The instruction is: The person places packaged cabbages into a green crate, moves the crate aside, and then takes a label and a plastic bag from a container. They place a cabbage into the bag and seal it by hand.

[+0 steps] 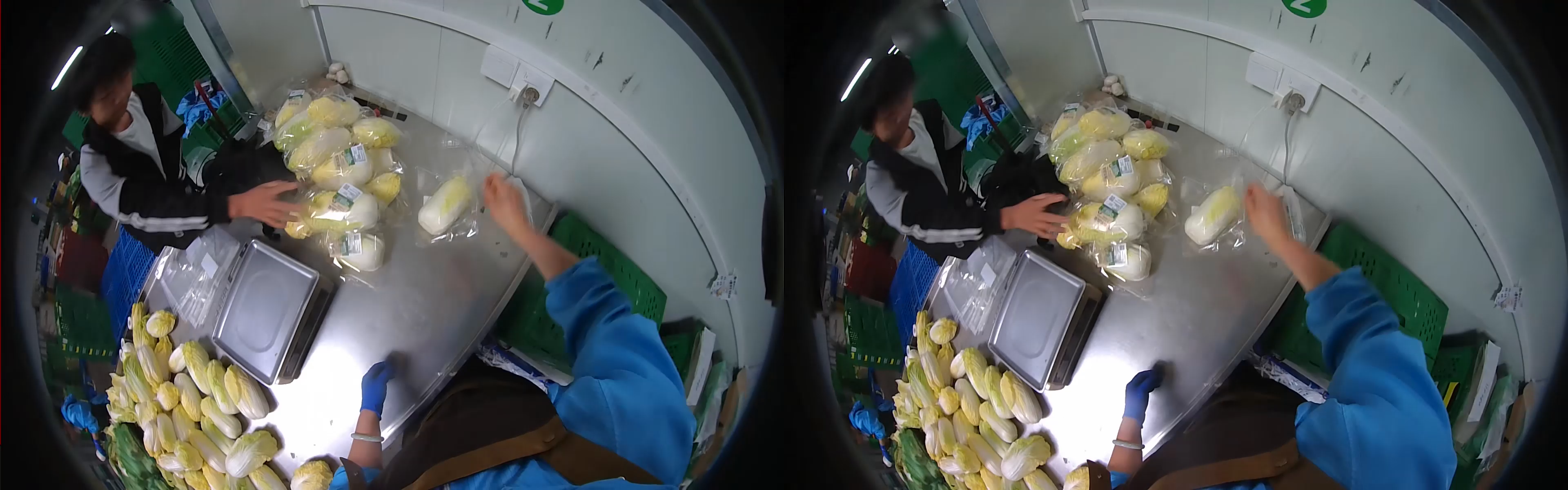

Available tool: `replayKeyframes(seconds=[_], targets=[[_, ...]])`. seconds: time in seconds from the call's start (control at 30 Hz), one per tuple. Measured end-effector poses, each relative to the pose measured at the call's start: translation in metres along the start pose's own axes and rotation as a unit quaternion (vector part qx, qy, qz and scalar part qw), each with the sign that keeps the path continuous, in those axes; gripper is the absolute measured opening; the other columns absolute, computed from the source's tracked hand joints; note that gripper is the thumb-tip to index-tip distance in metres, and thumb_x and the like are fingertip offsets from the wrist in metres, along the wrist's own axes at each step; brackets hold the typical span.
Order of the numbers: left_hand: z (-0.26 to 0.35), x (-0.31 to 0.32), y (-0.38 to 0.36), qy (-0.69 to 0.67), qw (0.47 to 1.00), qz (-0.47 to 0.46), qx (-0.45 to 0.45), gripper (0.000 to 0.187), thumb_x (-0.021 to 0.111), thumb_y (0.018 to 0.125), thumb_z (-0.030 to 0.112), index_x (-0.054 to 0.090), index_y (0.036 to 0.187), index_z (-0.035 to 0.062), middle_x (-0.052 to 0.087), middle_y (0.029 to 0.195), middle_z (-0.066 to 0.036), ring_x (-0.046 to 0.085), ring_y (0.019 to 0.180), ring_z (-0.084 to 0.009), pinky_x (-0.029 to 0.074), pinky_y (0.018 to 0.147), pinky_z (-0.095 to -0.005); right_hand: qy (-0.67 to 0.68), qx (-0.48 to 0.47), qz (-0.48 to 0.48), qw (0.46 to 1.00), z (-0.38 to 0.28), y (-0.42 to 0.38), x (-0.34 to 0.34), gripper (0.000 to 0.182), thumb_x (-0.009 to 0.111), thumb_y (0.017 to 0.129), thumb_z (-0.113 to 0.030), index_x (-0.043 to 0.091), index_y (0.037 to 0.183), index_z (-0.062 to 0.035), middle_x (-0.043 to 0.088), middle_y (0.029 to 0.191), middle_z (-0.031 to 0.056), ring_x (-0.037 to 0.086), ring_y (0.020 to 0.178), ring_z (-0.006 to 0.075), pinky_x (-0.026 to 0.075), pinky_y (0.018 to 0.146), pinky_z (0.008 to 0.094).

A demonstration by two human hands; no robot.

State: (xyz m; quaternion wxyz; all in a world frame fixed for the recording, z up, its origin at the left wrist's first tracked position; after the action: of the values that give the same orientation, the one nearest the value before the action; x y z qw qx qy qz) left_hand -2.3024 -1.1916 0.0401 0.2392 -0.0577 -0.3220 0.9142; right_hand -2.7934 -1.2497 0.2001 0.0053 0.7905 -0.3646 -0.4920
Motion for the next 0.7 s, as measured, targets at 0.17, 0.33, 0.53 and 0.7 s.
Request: replayKeyframes(seconds=[0.17,0.33,0.53,0.7], targets=[[-0.001,0.021,0.038,0.023,0.999,0.019,0.029,0.03,0.061,0.088,0.014,0.062,0.113,-0.0025,0.066,0.103,-0.011,0.062,0.091,-0.0166,0.049,0.082,-0.029,0.167,0.081,0.031,0.982,-0.003,0.144,-0.029,0.019,0.055,0.09,-0.011,0.055,0.108,-0.0051,0.064,0.086,0.0111,0.063,0.061,0.019,0.049,0.053,0.03],[0.04,0.064,0.023,0.033,0.999,0.016,0.018,0.025,0.059,0.09,0.015,0.064,0.109,-0.0011,0.066,0.095,-0.008,0.062,0.084,-0.0145,0.049,0.077,-0.0279,0.05,-0.155,-0.073,0.984,0.035,0.17,0.102,0.05,0.058,0.082,-0.004,0.047,0.13,-0.0039,0.051,0.13,0.0191,0.062,0.098,0.0296,0.05,0.084,0.0359],[0.049,0.087,0.037,0.158,0.982,-0.077,0.062,0.025,0.055,0.089,0.015,0.064,0.106,-0.0017,0.067,0.091,-0.008,0.062,0.077,-0.0158,0.049,0.071,-0.0274,0.117,-0.119,-0.295,0.941,0.001,0.036,0.06,0.027,0.058,0.083,-0.012,0.063,0.109,-0.0078,0.065,0.104,0.014,0.06,0.099,0.0325,0.048,0.085,0.0423],[0.071,0.106,0.059,0.118,0.977,-0.165,0.059,0.022,0.054,0.088,0.011,0.065,0.1,-0.0035,0.066,0.092,-0.008,0.062,0.077,-0.0156,0.049,0.073,-0.0272,0.045,-0.041,-0.257,0.965,0.051,-0.129,-0.064,0.02,0.056,0.085,-0.017,0.063,0.102,-0.0088,0.064,0.098,0.0105,0.06,0.095,0.0303,0.049,0.081,0.0413]])
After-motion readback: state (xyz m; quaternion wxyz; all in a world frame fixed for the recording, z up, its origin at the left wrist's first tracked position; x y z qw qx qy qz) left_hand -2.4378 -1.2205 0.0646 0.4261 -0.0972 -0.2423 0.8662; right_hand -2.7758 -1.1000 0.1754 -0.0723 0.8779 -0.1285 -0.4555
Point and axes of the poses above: each hand's wrist, its own y-axis towards the middle knuckle, its own x-axis out of the palm, z = x × y, the point moved 3 cm from there along y, towards the middle knuckle
